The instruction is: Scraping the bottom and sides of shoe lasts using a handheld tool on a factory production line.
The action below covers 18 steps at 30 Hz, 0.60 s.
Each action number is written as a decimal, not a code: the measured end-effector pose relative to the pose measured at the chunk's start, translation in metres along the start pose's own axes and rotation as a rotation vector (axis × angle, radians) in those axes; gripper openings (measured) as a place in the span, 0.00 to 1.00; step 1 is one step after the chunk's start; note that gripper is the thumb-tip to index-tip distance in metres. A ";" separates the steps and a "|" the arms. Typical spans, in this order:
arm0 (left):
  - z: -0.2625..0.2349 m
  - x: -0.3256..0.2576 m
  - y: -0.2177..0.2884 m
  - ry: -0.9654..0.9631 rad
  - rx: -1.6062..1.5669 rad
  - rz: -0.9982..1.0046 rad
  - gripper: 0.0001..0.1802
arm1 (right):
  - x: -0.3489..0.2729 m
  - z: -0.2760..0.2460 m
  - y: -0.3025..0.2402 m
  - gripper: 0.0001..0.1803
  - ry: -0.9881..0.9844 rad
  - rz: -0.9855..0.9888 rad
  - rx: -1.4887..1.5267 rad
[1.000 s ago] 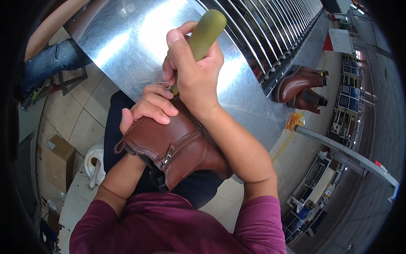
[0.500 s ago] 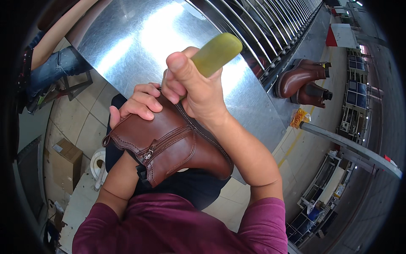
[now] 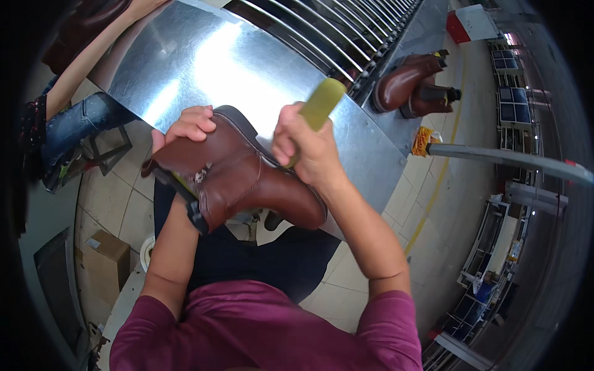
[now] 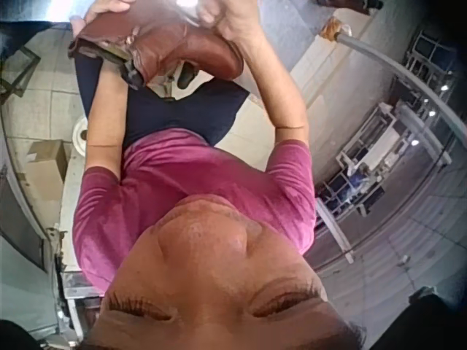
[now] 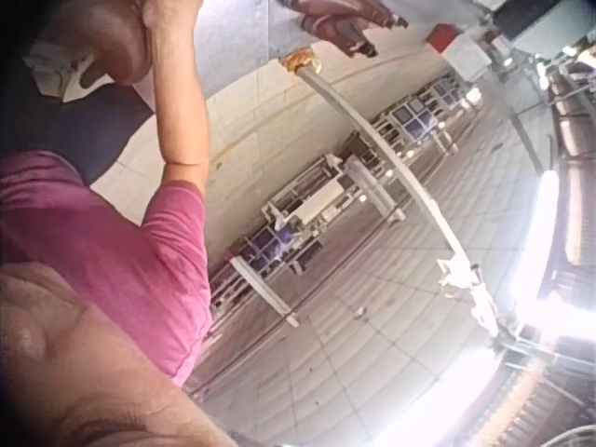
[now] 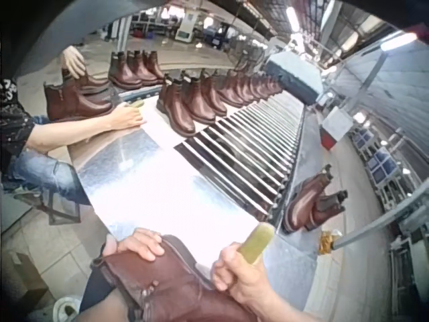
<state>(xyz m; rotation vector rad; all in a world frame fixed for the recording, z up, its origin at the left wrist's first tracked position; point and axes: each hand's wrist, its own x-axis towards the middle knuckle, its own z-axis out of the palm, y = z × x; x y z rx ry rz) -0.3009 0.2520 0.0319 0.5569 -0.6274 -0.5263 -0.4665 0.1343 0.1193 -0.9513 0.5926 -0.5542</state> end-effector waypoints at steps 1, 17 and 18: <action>0.001 0.004 -0.005 -0.020 0.001 0.015 0.41 | -0.009 -0.010 -0.001 0.19 0.046 -0.067 0.003; 0.102 -0.066 0.031 -0.180 0.886 -0.386 0.57 | -0.085 0.016 0.094 0.17 0.713 -0.366 -0.179; 0.084 -0.060 0.028 -0.246 0.907 -0.425 0.49 | -0.085 0.011 0.096 0.15 0.652 -0.376 -0.215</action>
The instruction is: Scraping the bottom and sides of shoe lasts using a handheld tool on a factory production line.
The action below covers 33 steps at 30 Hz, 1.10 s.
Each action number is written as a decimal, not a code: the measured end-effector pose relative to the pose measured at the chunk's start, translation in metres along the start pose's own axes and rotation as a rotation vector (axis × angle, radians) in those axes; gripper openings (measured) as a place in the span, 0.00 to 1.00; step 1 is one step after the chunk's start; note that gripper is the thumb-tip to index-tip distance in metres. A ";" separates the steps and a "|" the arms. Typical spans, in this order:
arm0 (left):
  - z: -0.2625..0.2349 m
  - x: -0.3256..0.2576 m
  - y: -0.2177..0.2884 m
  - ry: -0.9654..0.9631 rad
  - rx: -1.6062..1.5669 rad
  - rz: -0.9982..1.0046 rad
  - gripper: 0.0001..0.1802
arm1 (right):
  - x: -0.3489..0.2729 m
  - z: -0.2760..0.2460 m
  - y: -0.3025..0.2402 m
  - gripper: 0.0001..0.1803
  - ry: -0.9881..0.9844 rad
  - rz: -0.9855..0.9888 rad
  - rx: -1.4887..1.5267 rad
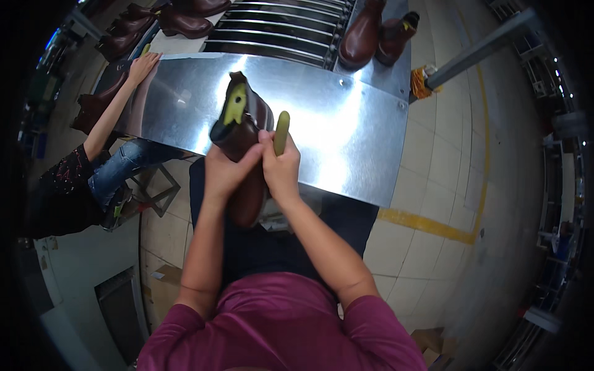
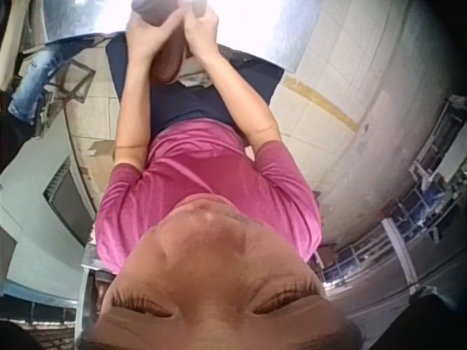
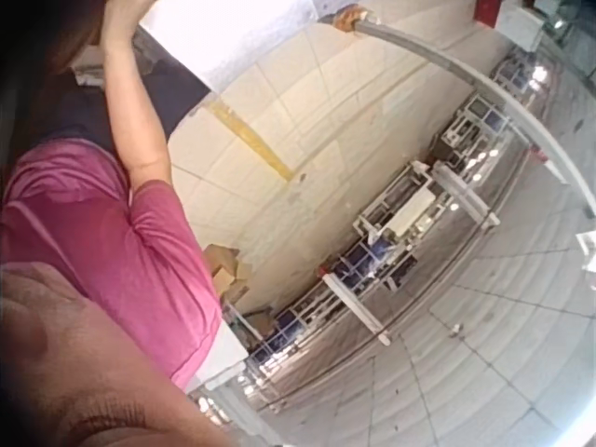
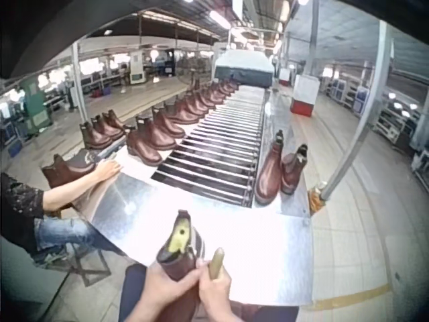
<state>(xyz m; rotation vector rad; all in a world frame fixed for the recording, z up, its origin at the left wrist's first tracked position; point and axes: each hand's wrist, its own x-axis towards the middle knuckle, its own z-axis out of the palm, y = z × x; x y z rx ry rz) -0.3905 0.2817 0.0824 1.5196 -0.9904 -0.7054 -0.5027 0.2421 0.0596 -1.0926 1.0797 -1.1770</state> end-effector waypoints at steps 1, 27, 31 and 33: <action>-0.016 0.002 -0.016 -0.061 0.033 -0.015 0.40 | -0.007 -0.003 -0.005 0.15 0.001 0.018 0.008; -0.078 -0.038 -0.031 0.362 -0.556 -0.189 0.31 | 0.053 0.072 -0.045 0.14 -0.095 0.099 0.582; -0.071 -0.038 -0.023 0.401 -0.519 -0.174 0.26 | 0.046 0.091 -0.050 0.10 -0.108 0.089 0.526; -0.071 -0.040 -0.024 0.389 -0.428 -0.125 0.22 | 0.042 0.099 -0.045 0.10 -0.097 0.030 0.435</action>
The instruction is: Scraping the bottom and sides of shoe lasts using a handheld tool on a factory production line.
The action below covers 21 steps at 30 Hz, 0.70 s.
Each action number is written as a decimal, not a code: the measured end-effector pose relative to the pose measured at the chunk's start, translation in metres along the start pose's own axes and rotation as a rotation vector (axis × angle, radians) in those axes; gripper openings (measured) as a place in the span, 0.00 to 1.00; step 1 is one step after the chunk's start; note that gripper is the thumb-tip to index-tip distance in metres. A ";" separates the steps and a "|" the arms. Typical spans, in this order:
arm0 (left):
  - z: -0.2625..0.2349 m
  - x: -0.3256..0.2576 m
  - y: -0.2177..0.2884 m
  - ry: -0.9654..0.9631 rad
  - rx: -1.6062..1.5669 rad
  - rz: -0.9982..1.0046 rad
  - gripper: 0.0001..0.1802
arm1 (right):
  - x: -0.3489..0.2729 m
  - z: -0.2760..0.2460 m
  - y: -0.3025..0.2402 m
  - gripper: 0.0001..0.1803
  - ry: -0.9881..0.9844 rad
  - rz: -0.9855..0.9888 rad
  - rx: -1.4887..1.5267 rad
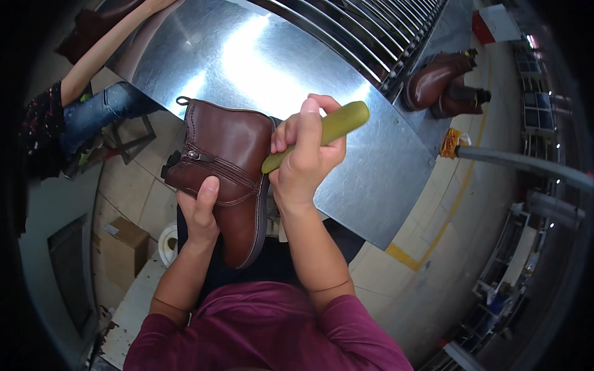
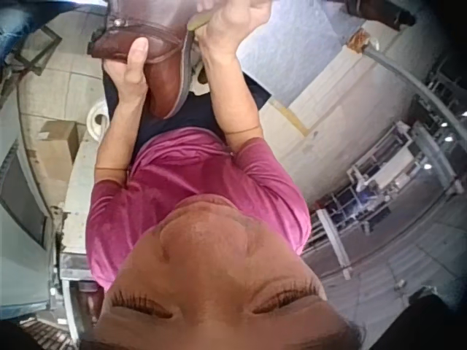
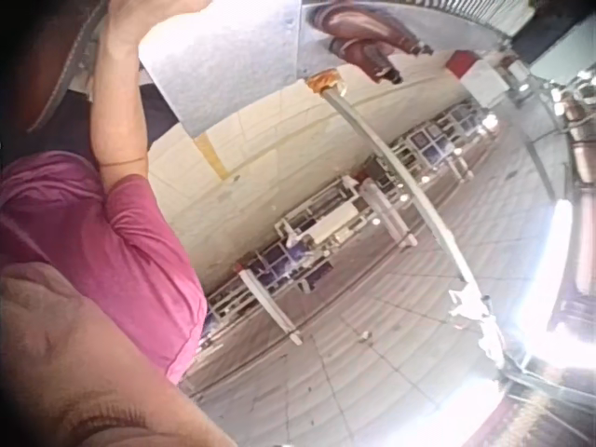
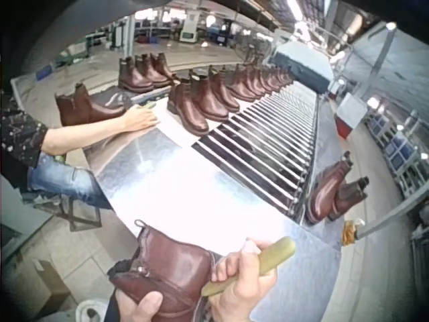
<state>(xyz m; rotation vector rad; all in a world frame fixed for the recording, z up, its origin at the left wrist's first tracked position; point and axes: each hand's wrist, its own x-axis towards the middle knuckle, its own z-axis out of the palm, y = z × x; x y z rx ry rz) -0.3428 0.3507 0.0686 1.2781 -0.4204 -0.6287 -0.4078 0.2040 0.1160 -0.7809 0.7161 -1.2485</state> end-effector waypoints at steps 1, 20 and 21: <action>0.002 0.001 0.004 0.019 -0.041 0.007 0.16 | 0.000 0.002 0.003 0.10 0.016 -0.065 -0.069; 0.001 0.001 0.005 -0.171 0.005 0.030 0.14 | 0.066 0.002 0.006 0.09 -0.024 -0.130 -0.279; 0.003 -0.001 0.004 -0.178 -0.006 0.051 0.16 | 0.070 0.001 0.007 0.09 -0.020 -0.129 -0.278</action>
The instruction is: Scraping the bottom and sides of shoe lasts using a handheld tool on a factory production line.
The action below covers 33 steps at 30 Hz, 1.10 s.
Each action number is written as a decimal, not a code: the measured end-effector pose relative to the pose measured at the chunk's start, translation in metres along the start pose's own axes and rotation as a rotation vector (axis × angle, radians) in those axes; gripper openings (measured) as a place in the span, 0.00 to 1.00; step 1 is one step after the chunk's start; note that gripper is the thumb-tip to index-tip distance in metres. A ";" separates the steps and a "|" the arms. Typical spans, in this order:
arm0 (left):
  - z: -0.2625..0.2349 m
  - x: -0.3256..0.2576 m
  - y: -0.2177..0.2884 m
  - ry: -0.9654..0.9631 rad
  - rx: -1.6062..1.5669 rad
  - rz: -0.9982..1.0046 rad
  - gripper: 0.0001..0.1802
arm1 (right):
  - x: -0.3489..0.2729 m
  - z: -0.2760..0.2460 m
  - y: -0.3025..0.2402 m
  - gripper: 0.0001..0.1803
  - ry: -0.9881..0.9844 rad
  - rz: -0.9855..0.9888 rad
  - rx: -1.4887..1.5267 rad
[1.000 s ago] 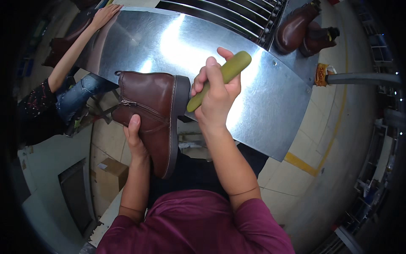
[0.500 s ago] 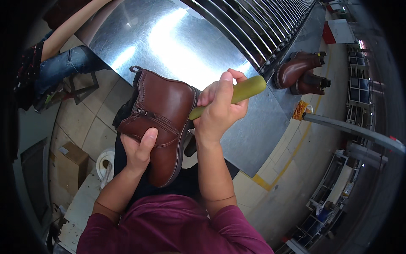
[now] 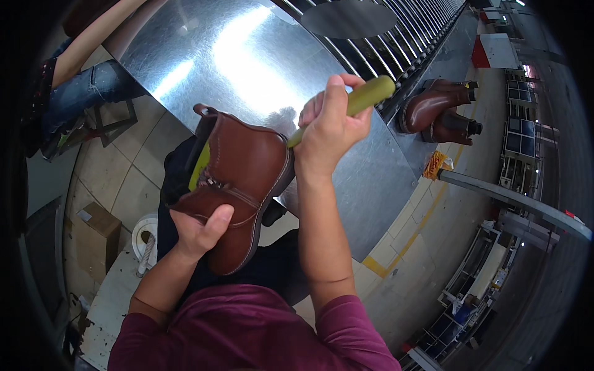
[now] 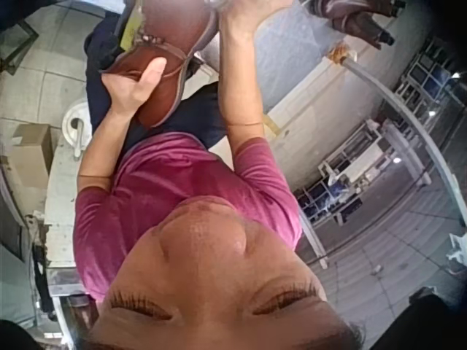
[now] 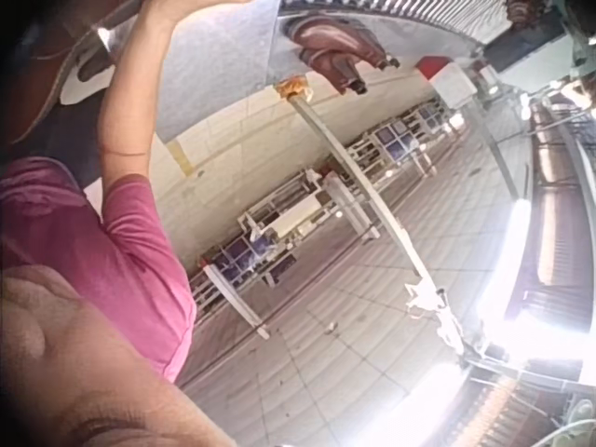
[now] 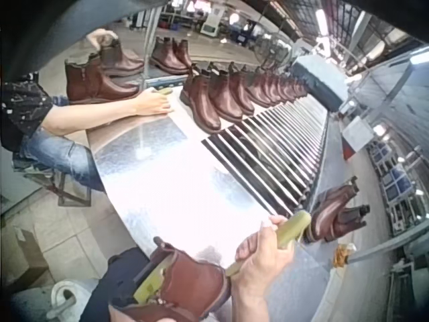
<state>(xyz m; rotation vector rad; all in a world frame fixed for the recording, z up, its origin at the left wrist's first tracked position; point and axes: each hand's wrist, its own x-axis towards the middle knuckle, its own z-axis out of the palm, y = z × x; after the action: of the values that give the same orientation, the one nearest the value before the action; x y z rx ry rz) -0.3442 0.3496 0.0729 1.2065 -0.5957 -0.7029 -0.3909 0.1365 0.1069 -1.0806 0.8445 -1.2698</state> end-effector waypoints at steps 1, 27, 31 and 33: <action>0.002 -0.001 -0.001 -0.001 0.004 -0.003 0.16 | 0.003 0.000 0.002 0.09 -0.032 0.028 0.015; 0.067 -0.005 0.007 -0.307 0.418 -0.230 0.50 | -0.014 -0.092 0.011 0.13 -0.178 0.058 0.543; 0.086 -0.019 -0.003 -0.197 0.506 0.098 0.36 | -0.017 -0.099 0.002 0.16 -0.114 0.158 0.626; 0.084 -0.019 -0.003 -0.208 0.482 0.049 0.35 | -0.023 -0.102 0.003 0.16 -0.071 0.155 0.671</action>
<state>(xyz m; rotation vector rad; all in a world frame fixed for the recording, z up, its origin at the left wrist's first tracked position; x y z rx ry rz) -0.4196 0.3112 0.0905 1.5655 -1.0051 -0.6674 -0.4887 0.1432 0.0717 -0.5069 0.3842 -1.2432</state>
